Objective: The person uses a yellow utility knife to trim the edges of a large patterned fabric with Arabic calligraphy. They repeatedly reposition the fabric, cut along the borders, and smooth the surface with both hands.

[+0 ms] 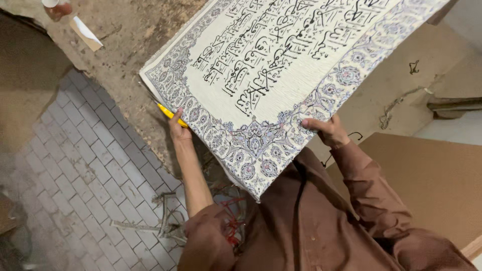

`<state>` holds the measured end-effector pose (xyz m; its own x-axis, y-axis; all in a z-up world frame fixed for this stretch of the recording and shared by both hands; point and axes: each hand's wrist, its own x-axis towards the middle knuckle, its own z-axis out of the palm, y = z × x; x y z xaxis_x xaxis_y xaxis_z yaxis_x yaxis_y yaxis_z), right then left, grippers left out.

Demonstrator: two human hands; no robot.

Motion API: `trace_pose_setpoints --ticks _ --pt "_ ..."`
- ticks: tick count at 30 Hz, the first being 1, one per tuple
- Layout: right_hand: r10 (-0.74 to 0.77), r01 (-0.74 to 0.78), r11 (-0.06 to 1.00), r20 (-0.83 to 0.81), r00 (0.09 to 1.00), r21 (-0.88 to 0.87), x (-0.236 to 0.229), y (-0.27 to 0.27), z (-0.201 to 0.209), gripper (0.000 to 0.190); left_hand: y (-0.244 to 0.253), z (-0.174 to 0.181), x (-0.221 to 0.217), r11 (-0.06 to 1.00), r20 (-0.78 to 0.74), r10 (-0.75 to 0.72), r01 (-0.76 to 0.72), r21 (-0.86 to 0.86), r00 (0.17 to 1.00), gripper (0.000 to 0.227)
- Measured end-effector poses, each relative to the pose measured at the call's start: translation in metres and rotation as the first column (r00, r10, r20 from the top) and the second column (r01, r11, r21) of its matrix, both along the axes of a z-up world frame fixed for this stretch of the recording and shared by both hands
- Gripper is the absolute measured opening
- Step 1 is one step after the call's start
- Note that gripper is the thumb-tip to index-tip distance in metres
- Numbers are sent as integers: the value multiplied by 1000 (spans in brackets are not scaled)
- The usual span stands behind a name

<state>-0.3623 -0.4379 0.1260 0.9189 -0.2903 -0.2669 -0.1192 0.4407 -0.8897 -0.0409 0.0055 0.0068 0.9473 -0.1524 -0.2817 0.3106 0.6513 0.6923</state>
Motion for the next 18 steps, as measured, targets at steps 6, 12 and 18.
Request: trace_pose_setpoints --ticks 6,12,18 --pt "138 -153 967 -83 987 -202 -8 -48 89 59 -14 79 -81 977 50 92 -80 -196 995 56" --pt "568 -354 730 232 790 -585 25 -124 165 50 -48 166 -164 939 178 337 -317 -134 925 69" --pt "517 -479 854 221 827 -202 102 -278 122 65 -184 106 -264 814 191 577 -577 -57 794 70"
